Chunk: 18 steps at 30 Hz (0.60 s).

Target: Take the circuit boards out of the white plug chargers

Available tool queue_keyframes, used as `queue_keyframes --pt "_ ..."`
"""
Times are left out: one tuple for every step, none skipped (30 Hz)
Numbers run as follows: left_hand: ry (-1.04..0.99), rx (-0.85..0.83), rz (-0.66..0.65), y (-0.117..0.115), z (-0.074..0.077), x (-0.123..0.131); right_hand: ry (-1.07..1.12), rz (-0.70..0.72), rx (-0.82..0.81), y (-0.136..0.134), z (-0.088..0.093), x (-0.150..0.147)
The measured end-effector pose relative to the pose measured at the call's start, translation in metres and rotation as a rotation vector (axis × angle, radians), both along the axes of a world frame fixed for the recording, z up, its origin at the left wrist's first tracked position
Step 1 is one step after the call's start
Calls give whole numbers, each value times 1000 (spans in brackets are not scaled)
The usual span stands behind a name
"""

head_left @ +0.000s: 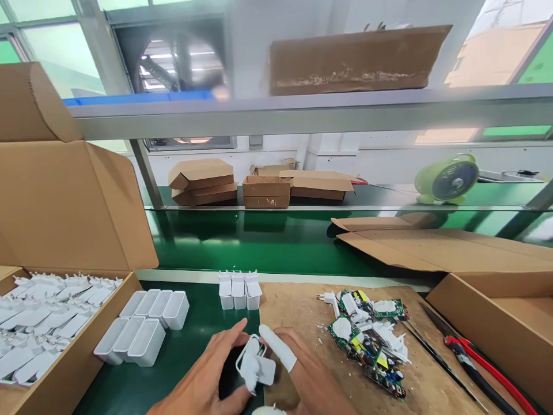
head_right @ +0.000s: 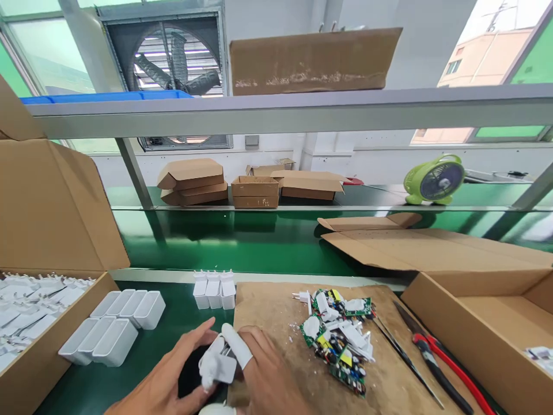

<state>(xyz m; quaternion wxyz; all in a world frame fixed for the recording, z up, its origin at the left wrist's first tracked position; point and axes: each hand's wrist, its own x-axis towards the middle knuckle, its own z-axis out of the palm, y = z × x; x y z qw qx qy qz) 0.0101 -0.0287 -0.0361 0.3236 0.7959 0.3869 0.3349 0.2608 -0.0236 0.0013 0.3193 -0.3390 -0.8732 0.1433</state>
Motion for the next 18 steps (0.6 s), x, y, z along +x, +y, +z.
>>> queue_keyframes --pt "12 -44 -2 1 1 -2 25 17 -26 0 1 2" --pt "10 -95 4 3 1 -4 35 29 -37 -1 1 3" --pt "-7 -148 12 4 2 -6 34 33 -30 -1 0 4" --pt "-38 -194 20 6 3 -7 22 26 -12 0 -3 5" --pt "-83 -221 26 7 3 -7 2 21 16 1 -6 5" --pt "-131 -235 31 8 5 -7 -23 18 47 3 -10 4" --pt "-174 -246 35 9 6 -7 -46 26 86 6 -14 4" --pt "-211 -259 36 9 9 -7 -63 40 124 10 -17 3" --pt "-241 -277 39 10 12 -7 -81 57 149 15 -18 2" --pt "-265 -301 44 10 15 -7 -102 73 154 19 -18 1" --pt "-284 -326 48 11 17 -8 -121 90 149 23 -16 0" --pt "-304 -347 51 12 20 -9 -143 106 135 26 -13 -1" --pt "-323 -360 52 13 22 -10 -165 122 118 28 -8 -2" --pt "-343 -368 55 14 23 -10 -187 135 103 29 -4 -3" --pt "-365 -370 60 16 23 -11 -202 141 97 30 0 -4" --pt "-389 -369 64 17 22 -11 -212 142 98 30 3 -6" --pt "-415 -364 67 18 21 -11 -215 137 97 30 5 -8" --pt "-441 -359 69 19 20 -11 -205 136 93 29 6 -10"
